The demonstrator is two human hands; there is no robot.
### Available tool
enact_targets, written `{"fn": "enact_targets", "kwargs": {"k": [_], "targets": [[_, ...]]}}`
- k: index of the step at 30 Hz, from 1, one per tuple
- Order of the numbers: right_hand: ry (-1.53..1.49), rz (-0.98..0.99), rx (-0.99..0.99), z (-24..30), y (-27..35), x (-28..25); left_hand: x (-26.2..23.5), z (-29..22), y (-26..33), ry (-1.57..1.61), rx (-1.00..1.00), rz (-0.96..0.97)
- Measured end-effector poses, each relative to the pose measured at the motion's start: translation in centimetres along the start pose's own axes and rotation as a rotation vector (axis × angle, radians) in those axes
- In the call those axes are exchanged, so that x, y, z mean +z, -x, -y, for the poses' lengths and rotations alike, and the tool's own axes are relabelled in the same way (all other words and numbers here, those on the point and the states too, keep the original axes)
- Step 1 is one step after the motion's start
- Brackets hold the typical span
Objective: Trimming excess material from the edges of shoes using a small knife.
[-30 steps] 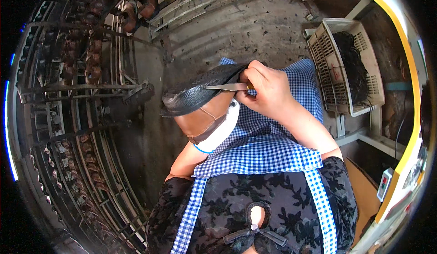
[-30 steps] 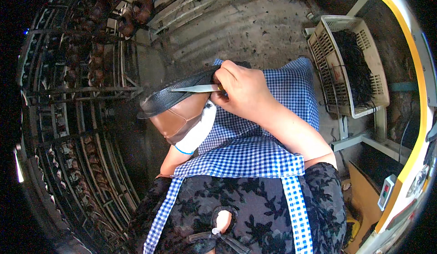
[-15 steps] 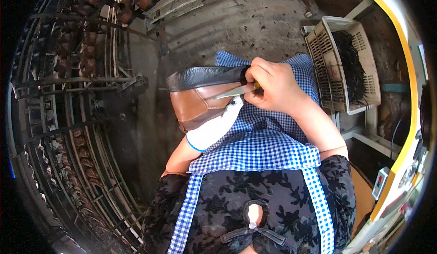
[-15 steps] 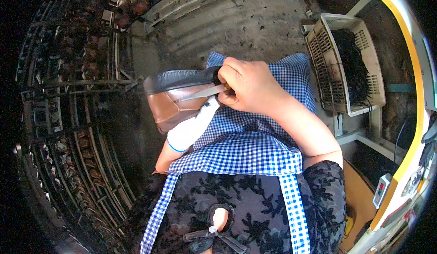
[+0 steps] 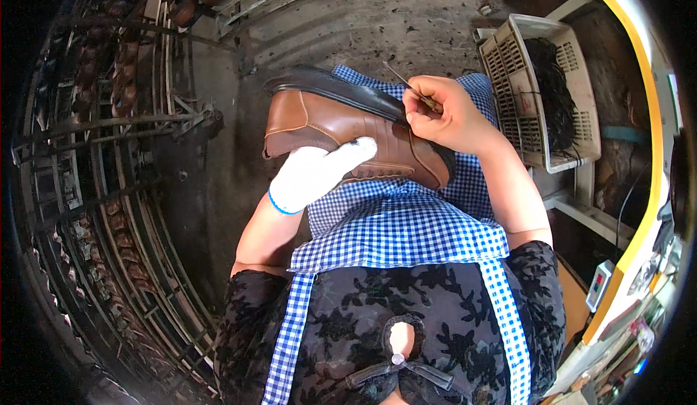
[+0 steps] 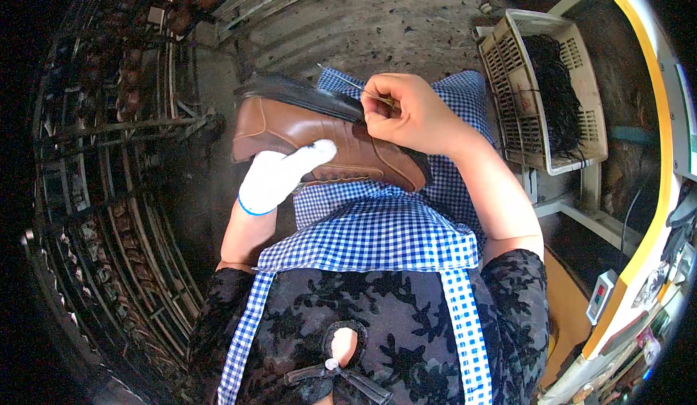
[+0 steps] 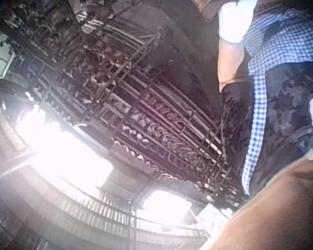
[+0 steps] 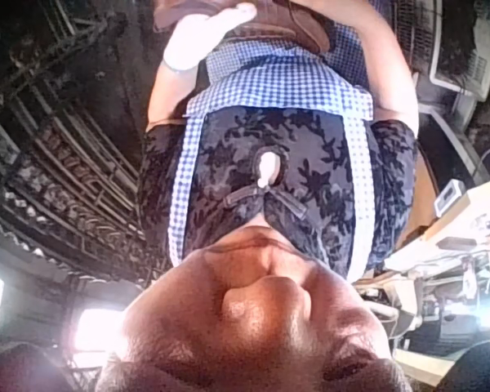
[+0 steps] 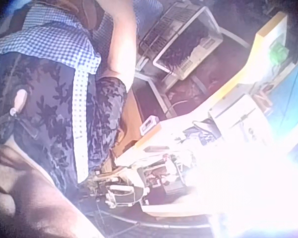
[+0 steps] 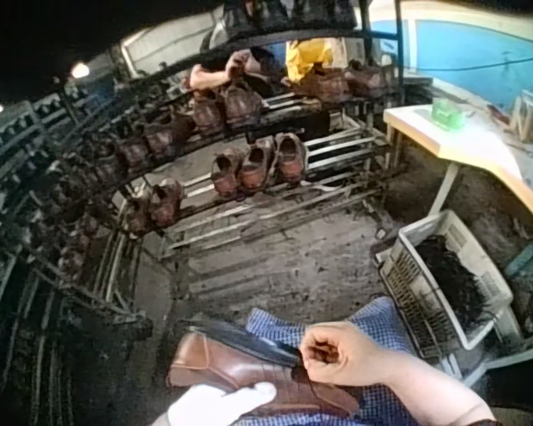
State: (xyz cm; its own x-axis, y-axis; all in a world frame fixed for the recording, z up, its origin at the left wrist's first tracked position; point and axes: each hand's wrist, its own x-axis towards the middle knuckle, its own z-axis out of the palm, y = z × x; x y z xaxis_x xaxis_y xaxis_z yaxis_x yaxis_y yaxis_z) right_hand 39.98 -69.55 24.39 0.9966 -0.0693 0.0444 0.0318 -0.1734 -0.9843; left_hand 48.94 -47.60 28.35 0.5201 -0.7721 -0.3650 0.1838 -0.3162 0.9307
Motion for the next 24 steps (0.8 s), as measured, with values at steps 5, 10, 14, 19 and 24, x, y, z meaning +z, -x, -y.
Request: {"fn": "enact_targets", "kwargs": {"k": [5, 10, 14, 19, 24], "targets": [[0.383, -0.131, -0.280, 1.4, 1.0, 0.9, 0.1, 0.2, -0.4, -0.013, 0.019, -0.043], [0.339, -0.156, -0.243, 0.8, 0.7, 1.4, 0.1, 0.4, -0.1, -0.087, 0.112, -0.048], [0.078, -0.234, 0.000, -0.2, 0.7, 0.7, -0.1, -0.6, 0.3, 0.149, -0.031, -0.072], [0.052, -0.273, -0.046, -1.3, 1.9, -0.1, -0.3, -0.5, 0.7, 0.098, 0.039, -0.191], [0.372, -0.172, -0.135, -2.5, 4.7, -0.4, -1.1, 0.4, 1.1, 0.046, 0.208, -0.235]]}}
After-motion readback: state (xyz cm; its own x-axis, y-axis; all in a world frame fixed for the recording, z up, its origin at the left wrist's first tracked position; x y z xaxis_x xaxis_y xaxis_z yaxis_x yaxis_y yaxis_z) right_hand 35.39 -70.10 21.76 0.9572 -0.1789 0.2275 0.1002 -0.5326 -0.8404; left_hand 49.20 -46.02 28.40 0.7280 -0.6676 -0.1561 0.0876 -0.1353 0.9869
